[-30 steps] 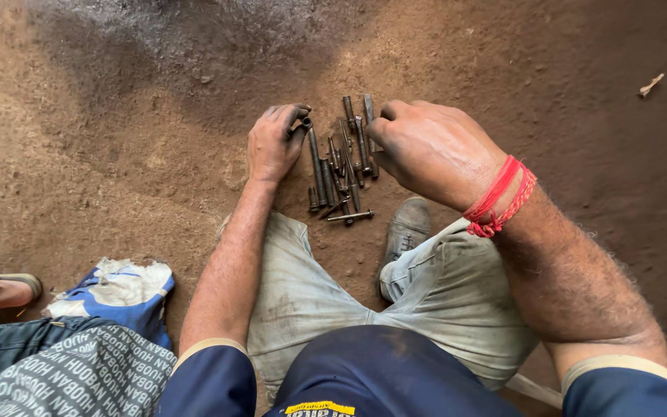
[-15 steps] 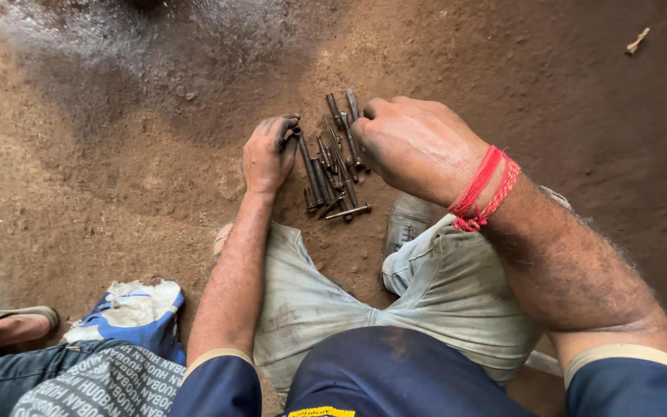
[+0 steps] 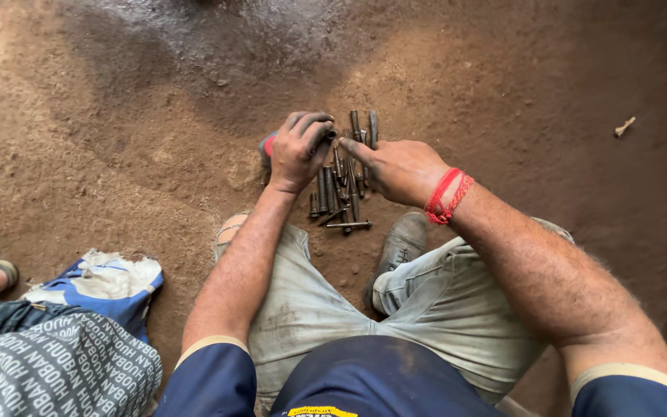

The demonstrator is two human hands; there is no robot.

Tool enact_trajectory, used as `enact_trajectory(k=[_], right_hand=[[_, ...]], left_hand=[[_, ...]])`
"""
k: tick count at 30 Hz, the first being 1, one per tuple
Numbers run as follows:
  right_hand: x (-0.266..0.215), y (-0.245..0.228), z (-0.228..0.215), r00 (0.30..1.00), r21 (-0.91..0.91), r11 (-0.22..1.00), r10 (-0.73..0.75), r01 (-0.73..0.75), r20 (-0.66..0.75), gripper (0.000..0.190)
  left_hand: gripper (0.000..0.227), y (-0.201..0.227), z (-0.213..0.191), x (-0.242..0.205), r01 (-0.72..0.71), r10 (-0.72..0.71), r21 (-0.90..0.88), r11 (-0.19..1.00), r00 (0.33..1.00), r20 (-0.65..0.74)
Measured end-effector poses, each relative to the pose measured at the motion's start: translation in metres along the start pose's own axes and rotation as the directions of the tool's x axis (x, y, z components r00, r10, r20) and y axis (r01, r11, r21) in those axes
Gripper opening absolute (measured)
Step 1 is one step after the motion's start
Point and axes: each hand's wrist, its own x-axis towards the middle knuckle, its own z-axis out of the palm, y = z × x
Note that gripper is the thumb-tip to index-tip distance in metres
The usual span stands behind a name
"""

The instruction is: The person sits on the ground and pours liquid from a plastic bottle onto a pile of metal rods and bolts. The person then picks up individual metal parts, inserts them into a hollow tube, and places them back on the ground.

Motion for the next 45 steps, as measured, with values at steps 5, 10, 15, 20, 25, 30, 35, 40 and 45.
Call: enact_trajectory(k=[5,10,15,20,25,30,35,40,45], right_hand=[[0.001,0.005,0.008,0.999,0.018,1.0,-0.014,0.015,-0.037,0.071],[0.001,0.004,0.007,0.996,-0.011,0.999,-0.049,0.048,-0.076,0.069],[0.004,0.002,0.006,0.99,-0.075,0.995,-0.073,0.064,-0.12,0.057],[0.008,0.004,0.003,0.998,0.118,0.992,-0.041,0.046,-0.046,0.061],[0.011,0.01,0.001,0.994,0.199,0.978,-0.038,0.059,-0.107,0.056],[0.013,0.014,0.007,0.98,0.124,0.988,-0.062,0.087,-0.191,0.044],[0.02,0.015,0.011,0.942,0.071,0.985,-0.13,0.16,-0.31,0.021],[0.023,0.017,0.012,0.927,0.072,0.975,-0.176,0.211,-0.331,0.019],[0.024,0.019,0.01,0.938,0.047,0.988,-0.125,0.148,-0.324,0.021]], left_hand=[[0.025,0.01,0.002,-0.001,0.033,-0.033,-0.054,0.998,0.999,-0.004],[0.025,0.012,-0.004,-0.002,0.025,-0.025,-0.027,0.999,1.0,-0.004],[0.023,0.016,-0.007,-0.001,-0.077,0.075,0.064,0.995,0.997,0.036],[0.022,0.016,-0.004,0.0,-0.102,0.097,0.089,0.991,0.994,0.054],[0.024,0.016,0.0,0.001,-0.083,0.08,0.058,0.995,0.995,0.051],[0.027,0.017,0.003,-0.001,-0.066,0.068,-0.03,0.997,0.994,0.086],[0.031,0.017,0.005,-0.001,-0.021,0.044,-0.17,0.985,0.99,0.136],[0.03,0.02,0.007,-0.002,0.045,-0.002,-0.224,0.973,0.981,0.191],[0.029,0.02,0.004,0.001,0.057,-0.017,-0.248,0.967,0.987,0.163]])
